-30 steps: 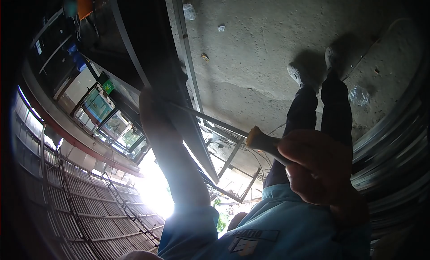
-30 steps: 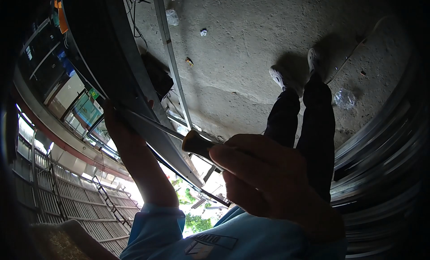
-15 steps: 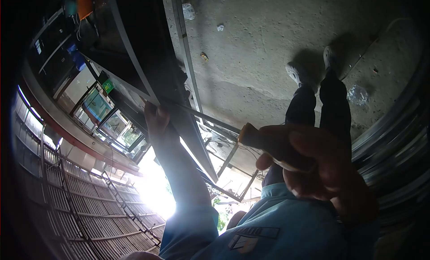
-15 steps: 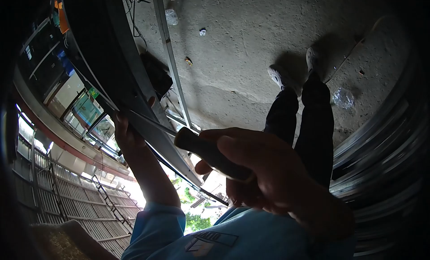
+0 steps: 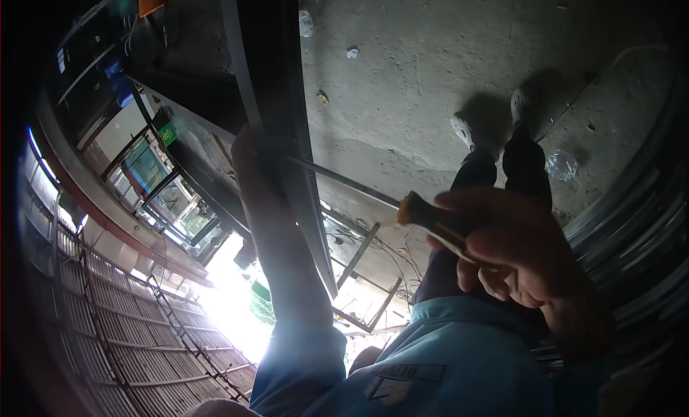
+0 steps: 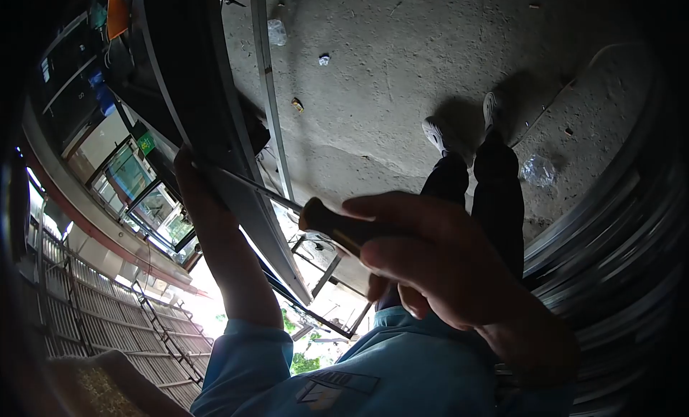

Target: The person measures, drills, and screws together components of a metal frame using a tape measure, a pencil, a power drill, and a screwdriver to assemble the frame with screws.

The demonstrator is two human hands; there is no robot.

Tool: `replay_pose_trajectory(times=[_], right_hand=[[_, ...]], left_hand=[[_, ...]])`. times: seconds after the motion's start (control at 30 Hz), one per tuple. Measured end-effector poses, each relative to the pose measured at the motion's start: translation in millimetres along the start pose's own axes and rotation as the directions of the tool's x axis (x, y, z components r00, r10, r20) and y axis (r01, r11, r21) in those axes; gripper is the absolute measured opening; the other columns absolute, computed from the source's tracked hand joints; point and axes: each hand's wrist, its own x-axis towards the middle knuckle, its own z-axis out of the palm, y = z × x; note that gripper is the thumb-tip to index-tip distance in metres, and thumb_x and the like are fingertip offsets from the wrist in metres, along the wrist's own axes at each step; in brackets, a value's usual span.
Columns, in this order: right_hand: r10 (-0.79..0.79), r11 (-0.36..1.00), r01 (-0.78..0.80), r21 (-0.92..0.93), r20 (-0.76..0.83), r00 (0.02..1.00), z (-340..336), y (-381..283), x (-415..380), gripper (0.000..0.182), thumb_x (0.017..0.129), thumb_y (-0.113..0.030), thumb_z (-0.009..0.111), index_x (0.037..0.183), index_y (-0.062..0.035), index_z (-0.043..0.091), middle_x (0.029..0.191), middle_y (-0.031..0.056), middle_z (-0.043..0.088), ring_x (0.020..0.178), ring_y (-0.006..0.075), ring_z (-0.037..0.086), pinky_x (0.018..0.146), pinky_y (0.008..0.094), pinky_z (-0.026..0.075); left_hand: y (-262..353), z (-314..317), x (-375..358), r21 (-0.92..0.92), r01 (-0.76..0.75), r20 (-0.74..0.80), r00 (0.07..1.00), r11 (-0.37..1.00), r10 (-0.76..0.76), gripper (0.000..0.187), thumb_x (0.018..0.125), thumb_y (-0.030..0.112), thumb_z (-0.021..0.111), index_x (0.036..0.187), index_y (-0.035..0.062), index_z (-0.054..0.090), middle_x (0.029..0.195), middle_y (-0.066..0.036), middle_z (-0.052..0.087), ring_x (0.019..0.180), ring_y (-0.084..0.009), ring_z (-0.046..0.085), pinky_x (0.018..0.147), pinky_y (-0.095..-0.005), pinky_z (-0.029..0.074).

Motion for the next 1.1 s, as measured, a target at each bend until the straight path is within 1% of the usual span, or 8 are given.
replay_pose_trajectory(times=[0.23,0.33,0.4,0.73,0.87,0.9,0.93,1.1], right_hand=[[-0.624,-0.380,0.593,-0.710,0.670,0.402,-2.8,14.9,19.1,0.039,0.082,-0.002,0.060,0.120,0.0036,0.057,0.090,0.0140,0.065,0.060,0.0107,0.061,0.048,0.0235,0.049],[-0.677,0.456,0.673,-0.583,0.264,0.687,3.0,16.9,9.5,0.040,0.082,-0.002,0.060,0.121,0.0029,0.056,0.089,0.0134,0.065,0.058,0.0114,0.060,0.047,0.0241,0.048],[0.048,0.990,-0.053,-0.133,-0.035,0.998,1.4,3.0,0.9,0.041,0.082,-0.003,0.060,0.122,0.0027,0.055,0.087,0.0129,0.065,0.061,0.0131,0.063,0.051,0.0253,0.051],[-0.528,-0.138,0.611,-0.780,0.580,0.621,10.6,4.2,4.4,0.036,0.081,-0.002,0.062,0.116,0.0052,0.058,0.099,0.0200,0.061,0.080,0.0240,0.065,0.064,0.0309,0.056],[-0.485,0.149,0.630,-0.763,0.499,0.718,11.3,6.3,3.6,0.036,0.086,-0.007,0.058,0.120,0.0052,0.056,0.098,0.0194,0.062,0.072,0.0222,0.065,0.058,0.0272,0.055],[-0.243,0.907,0.286,-0.310,0.172,0.955,4.7,5.9,4.5,0.037,0.090,-0.011,0.055,0.122,0.0060,0.054,0.099,0.0197,0.062,0.069,0.0210,0.064,0.055,0.0256,0.055],[0.231,0.849,-0.274,0.452,0.149,0.961,0.5,7.1,5.9,0.039,0.093,-0.015,0.052,0.125,0.0067,0.051,0.100,0.0201,0.062,0.066,0.0199,0.064,0.052,0.0239,0.054],[0.075,0.954,-0.074,0.291,0.008,0.997,7.2,17.0,5.0,0.035,0.089,-0.009,0.057,0.122,0.0048,0.054,0.116,0.0233,0.058,0.083,0.0210,0.067,0.061,0.0261,0.056]], left_hand=[[12.2,20.6,-9.6,0.014,0.090,-0.155,0.984,0.996,-0.086,0.049,0.091,0.038,0.059,0.121,0.0004,0.054,0.102,-0.011,0.062,0.084,-0.0202,0.064,0.071,-0.0306,0.055],[15.2,25.2,-8.8,0.097,0.121,-0.219,0.971,0.988,-0.097,0.046,0.089,0.040,0.056,0.119,0.0042,0.055,0.103,-0.011,0.060,0.090,-0.0217,0.062,0.075,-0.0339,0.053],[13.0,19.8,-10.4,0.179,0.147,-0.260,0.961,0.973,-0.097,0.045,0.087,0.042,0.053,0.117,0.0083,0.056,0.105,-0.011,0.057,0.096,-0.0236,0.059,0.081,-0.0386,0.050],[7.0,9.8,-10.9,0.351,0.021,-0.124,0.992,0.936,0.024,0.042,0.088,0.042,0.053,0.115,0.0092,0.057,0.103,-0.010,0.058,0.095,-0.0228,0.059,0.081,-0.0389,0.050],[10.8,13.5,-11.4,0.326,0.044,-0.147,0.989,0.944,0.005,0.039,0.090,0.040,0.054,0.113,0.0089,0.058,0.101,-0.009,0.058,0.093,-0.0218,0.060,0.080,-0.0374,0.051],[12.8,20.3,-11.0,0.321,0.041,-0.147,0.989,0.946,0.007,0.039,0.090,0.040,0.054,0.113,0.0089,0.058,0.101,-0.009,0.058,0.093,-0.0218,0.060,0.080,-0.0374,0.051],[15.2,29.2,-11.6,0.273,0.064,-0.207,0.978,0.960,-0.006,0.038,0.092,0.039,0.052,0.106,0.0054,0.060,0.089,-0.007,0.059,0.079,-0.0161,0.059,0.068,-0.0306,0.048],[8.5,15.1,-7.3,0.170,0.077,-0.208,0.977,0.982,-0.041,0.040,0.090,0.041,0.054,0.095,0.0027,0.065,0.074,-0.003,0.059,0.061,-0.0095,0.054,0.054,-0.0232,0.042]])
